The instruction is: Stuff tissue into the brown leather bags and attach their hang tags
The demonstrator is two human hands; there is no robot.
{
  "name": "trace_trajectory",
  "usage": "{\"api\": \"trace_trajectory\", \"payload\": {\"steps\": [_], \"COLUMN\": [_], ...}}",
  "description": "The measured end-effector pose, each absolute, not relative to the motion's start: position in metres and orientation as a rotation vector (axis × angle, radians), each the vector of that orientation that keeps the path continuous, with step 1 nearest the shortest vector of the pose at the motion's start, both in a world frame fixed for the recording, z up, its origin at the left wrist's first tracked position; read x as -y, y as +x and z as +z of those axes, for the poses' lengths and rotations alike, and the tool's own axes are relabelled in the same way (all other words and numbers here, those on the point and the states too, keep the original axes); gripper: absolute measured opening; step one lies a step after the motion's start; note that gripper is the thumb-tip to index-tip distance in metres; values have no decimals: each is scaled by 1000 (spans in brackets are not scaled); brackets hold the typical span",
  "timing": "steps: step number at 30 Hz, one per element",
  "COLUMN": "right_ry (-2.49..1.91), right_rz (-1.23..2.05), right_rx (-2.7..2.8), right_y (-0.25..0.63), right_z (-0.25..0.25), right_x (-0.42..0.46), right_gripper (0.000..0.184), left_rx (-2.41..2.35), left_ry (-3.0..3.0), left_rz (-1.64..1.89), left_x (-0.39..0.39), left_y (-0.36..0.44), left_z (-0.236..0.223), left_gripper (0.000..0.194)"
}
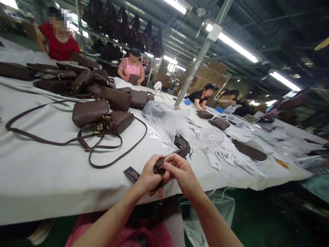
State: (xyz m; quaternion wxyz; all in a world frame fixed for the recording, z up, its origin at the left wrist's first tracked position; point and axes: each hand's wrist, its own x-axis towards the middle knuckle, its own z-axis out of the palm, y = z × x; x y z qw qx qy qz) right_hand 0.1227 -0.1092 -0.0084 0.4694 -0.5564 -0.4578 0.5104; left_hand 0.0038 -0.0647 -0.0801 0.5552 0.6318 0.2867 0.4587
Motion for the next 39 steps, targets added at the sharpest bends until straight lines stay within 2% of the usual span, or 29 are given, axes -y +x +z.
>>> {"api": "trace_trajectory", "payload": {"steps": [2,5,7,11,21,30,35,39], "right_ry": [-1406,-1410,-1388,-1360,-1338,-1472,-1556,-1461], "right_rz": [1228,1302,1326,1292,1333,873,518,606], "right_rx": [1162,1164,1149,1154,1138,1439,1816,1960], "right_y": [122,127,130,130,135,139,157,154], "right_z": [-6,-2,-1,-3,-4,-5,10,17], "right_x": [103,97,96,98,108,114,107,103], "right_gripper": [32,36,38,36,33,17,29,33], "left_rx": [-677,-403,-201,-92,-337,-470,-459,-437], "left_ry": [1485,1437,1341,1243,1458,1551,1562,1556], "left_rz": [1032,817,728,758,962,1041,1015,1009], "left_x": [59,50,45,45,71,67,67,61], "left_y": [-1,-19,-33,-43,-27,-10,-9,-11], "left_z": [-80,-85,-92,-107,-104,-88,-87,-87], "left_gripper": [40,71,80,68,54,37,38,40]}}
